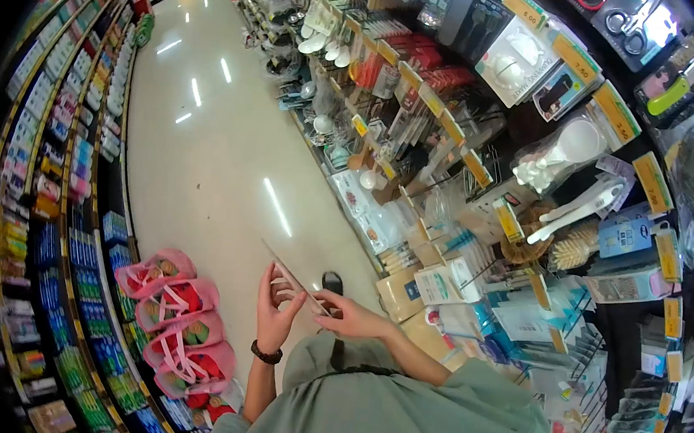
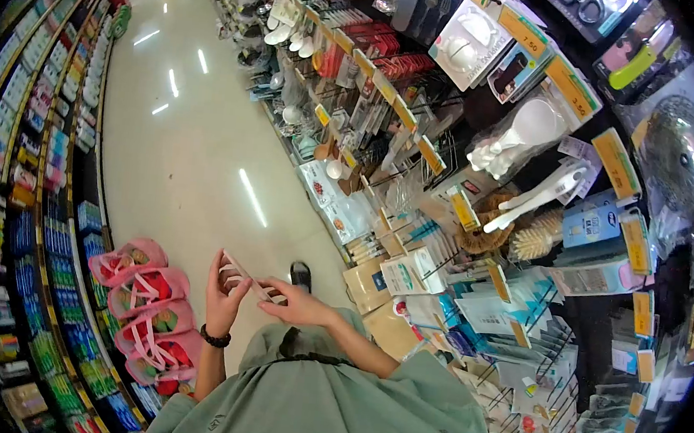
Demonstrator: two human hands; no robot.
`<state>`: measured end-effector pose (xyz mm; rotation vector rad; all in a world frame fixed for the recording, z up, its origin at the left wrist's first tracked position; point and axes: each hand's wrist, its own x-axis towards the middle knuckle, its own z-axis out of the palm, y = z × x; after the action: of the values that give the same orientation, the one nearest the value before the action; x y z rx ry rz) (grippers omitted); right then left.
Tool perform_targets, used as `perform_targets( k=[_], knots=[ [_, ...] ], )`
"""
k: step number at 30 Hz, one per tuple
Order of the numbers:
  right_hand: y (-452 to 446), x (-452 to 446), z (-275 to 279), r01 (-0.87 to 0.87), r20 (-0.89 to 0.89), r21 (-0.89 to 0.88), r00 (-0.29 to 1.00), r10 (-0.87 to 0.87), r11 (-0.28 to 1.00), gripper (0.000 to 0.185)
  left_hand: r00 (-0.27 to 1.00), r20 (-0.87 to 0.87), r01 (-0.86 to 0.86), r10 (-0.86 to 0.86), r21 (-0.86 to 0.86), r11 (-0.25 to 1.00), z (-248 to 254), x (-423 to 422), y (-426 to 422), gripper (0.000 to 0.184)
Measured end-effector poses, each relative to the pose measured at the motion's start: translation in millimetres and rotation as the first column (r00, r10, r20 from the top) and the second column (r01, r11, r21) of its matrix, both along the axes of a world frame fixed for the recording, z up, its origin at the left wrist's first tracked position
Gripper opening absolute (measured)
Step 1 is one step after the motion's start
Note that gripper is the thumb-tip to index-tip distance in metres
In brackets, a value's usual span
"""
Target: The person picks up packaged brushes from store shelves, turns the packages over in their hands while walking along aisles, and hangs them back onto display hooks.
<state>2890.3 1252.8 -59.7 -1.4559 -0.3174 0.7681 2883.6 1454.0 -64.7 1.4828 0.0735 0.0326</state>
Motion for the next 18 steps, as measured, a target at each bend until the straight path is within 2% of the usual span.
perform_targets(
  k=[3, 4, 5, 8, 11, 12, 15, 16, 18],
  knots=[
    [-3, 51, -34, 0.045, -0.030, -0.007, 0.999, -0.045, 0.999, 0.057, 1.000, -0.007, -0.005, 0.005, 0.048, 0.999, 3, 65, -8, 0.081],
    [1, 68, -46, 0.112, 0.041, 0.067, 0.993, -0.114, 0.992, 0.055, 1.000, 0.000, 0.006, -0.006, 0.074, 0.997, 1, 89, -11, 0.080],
    [-1, 87, -54, 0.098, 0.024, 0.089, 0.995, -0.101, 0.991, 0.055, 1.000, 0.005, 0.020, -0.020, 0.101, 0.995, 0, 113, -14, 0.079],
    [-16, 152, -39, 0.099, -0.063, 0.175, 0.994, -0.089, 0.980, 0.055, 0.997, -0.031, 0.077, -0.073, 0.174, 0.982, 7, 186, -28, 0.076],
    [-27, 209, -34, 0.184, 0.000, 0.218, 0.982, -0.188, 0.959, 0.054, 0.982, -0.032, 0.189, -0.187, 0.230, 0.955, 6, 269, -45, 0.072],
    [-34, 227, -37, 0.197, -0.063, 0.209, 0.980, -0.188, 0.958, 0.055, 0.975, -0.022, 0.221, -0.223, 0.256, 0.941, 4, 293, -53, 0.071],
    [-44, 279, -92, 0.241, 0.237, 0.013, 0.942, -0.237, 0.970, 0.048, 0.957, 0.013, 0.266, -0.288, 0.348, 0.899, -10, 360, -78, 0.069],
    [-50, 295, -65, 0.242, 0.120, -0.073, 0.965, -0.232, 0.968, 0.045, 0.952, 0.030, 0.271, -0.303, 0.369, 0.889, -13, 382, -88, 0.069],
    [-50, 317, -73, 0.416, 0.253, -0.127, 0.892, -0.376, 0.901, 0.051, 0.944, 0.057, 0.281, -0.324, 0.375, 0.884, -21, 418, -107, 0.068]
  ],
)
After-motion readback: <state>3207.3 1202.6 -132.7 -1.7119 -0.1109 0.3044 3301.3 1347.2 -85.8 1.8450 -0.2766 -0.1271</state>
